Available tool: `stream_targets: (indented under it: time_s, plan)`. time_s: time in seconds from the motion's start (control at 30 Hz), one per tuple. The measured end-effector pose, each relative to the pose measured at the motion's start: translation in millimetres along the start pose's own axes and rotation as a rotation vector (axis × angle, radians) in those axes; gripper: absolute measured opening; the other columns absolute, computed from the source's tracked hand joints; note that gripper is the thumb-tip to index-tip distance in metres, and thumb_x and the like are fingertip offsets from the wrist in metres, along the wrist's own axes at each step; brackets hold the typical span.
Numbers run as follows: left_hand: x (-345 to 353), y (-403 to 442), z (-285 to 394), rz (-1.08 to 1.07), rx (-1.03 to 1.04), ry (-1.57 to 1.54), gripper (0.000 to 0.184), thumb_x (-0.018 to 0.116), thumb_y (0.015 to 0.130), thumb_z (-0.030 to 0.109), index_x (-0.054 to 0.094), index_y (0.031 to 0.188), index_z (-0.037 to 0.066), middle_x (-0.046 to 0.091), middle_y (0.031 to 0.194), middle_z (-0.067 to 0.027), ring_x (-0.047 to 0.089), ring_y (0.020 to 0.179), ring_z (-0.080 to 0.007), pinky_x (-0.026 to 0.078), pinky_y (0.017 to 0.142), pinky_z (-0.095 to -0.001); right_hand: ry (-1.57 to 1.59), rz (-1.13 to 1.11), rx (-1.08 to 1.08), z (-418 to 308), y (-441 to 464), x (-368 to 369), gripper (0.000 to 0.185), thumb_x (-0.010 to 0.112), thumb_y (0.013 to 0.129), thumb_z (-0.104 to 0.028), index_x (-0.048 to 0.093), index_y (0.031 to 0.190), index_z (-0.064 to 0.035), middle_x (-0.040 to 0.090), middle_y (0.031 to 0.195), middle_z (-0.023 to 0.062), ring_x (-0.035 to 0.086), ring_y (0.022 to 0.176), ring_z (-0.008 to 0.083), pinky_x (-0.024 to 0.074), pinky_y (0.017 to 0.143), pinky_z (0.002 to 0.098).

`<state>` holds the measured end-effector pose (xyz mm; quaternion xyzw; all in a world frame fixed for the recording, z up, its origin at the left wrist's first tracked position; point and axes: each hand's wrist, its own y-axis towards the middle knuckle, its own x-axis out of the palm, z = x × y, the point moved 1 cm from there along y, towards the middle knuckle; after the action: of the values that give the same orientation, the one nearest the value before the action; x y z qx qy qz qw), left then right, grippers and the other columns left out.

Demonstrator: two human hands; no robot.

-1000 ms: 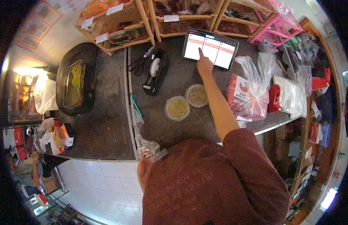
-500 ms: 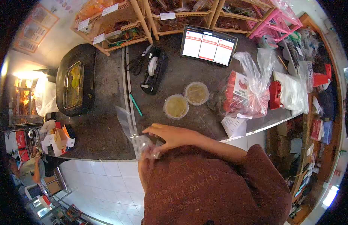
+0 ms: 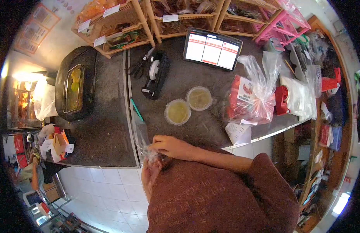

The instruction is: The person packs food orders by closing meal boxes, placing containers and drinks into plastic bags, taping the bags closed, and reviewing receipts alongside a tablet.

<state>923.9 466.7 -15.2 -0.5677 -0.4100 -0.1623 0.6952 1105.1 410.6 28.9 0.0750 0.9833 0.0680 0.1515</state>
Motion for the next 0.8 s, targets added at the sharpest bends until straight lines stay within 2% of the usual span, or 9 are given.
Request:
stream_targets:
  time_s: [0.07, 0.17, 0.27, 0.37, 0.57, 0.73, 0.8]
  plan:
    - [6, -3, -1, 0.055, -0.017, 0.034, 0.032, 0.041, 0.091, 0.025, 0.042, 0.115, 0.004, 0.052, 0.106, -0.0122, 0.051, 0.090, -0.0208, 0.044, 0.074, -0.0315, -0.031, -0.008, 0.002, 1, -4, 1, 0.025, 0.053, 0.077, -0.002, 0.057, 0.102, -0.0049, 0.049, 0.085, 0.0106, 0.053, 0.080, 0.0255, 0.0422, 0.070, 0.0333]
    - [-4, 4, -1, -0.130, -0.162, 0.048, 0.030, 0.041, 0.091, 0.026, 0.044, 0.113, 0.006, 0.052, 0.104, -0.0108, 0.052, 0.089, -0.0204, 0.043, 0.072, -0.0307, -0.033, -0.022, 0.020, 6, -9, 0, 0.026, 0.052, 0.078, -0.002, 0.057, 0.103, -0.0063, 0.049, 0.085, 0.0103, 0.053, 0.080, 0.0253, 0.0425, 0.070, 0.0333]
    - [-10, 5, -2, 0.016, -0.050, 0.117, 0.030, 0.041, 0.091, 0.029, 0.046, 0.111, 0.007, 0.053, 0.102, -0.0101, 0.051, 0.085, -0.0203, 0.042, 0.072, -0.0325, -0.026, -0.039, -0.009, 9, -13, 2, 0.026, 0.051, 0.078, -0.003, 0.058, 0.103, -0.0078, 0.049, 0.085, 0.0103, 0.053, 0.080, 0.0254, 0.0430, 0.070, 0.0329]
    - [7, -2, -10, -0.029, -0.058, 0.111, 0.031, 0.039, 0.090, 0.032, 0.047, 0.110, 0.008, 0.053, 0.101, -0.0094, 0.051, 0.085, -0.0213, 0.041, 0.074, -0.0350, -0.061, -0.046, -0.028, 14, -17, 4, 0.024, 0.049, 0.079, -0.004, 0.058, 0.101, -0.0085, 0.050, 0.085, 0.0105, 0.053, 0.080, 0.0257, 0.0433, 0.070, 0.0328]
    - [8, -7, -11, -0.055, -0.080, 0.238, 0.037, 0.037, 0.091, 0.034, 0.044, 0.115, 0.007, 0.049, 0.110, -0.0110, 0.049, 0.094, -0.0241, 0.040, 0.079, -0.0390, -0.119, -0.062, -0.011, 10, -20, 1, 0.022, 0.048, 0.078, -0.004, 0.058, 0.097, -0.0076, 0.050, 0.085, 0.0107, 0.053, 0.082, 0.0270, 0.0431, 0.071, 0.0333]
    - [20, -8, -18, -0.064, 0.154, 0.400, 0.039, 0.038, 0.090, 0.034, 0.040, 0.118, 0.006, 0.045, 0.116, -0.0114, 0.045, 0.101, -0.0258, 0.038, 0.085, -0.0398, -0.048, -0.046, -0.007, 13, -18, 1, 0.020, 0.048, 0.079, -0.004, 0.057, 0.096, -0.0047, 0.051, 0.090, 0.0115, 0.053, 0.084, 0.0276, 0.0433, 0.072, 0.0332]
    - [28, -4, -18, -0.076, 0.212, 0.453, 0.040, 0.039, 0.090, 0.034, 0.040, 0.118, 0.006, 0.044, 0.117, -0.0107, 0.044, 0.103, -0.0250, 0.036, 0.087, -0.0401, 0.063, 0.055, 0.064, 14, -17, 3, 0.017, 0.046, 0.082, -0.005, 0.055, 0.097, -0.0029, 0.052, 0.093, 0.0114, 0.054, 0.085, 0.0254, 0.0433, 0.073, 0.0337]
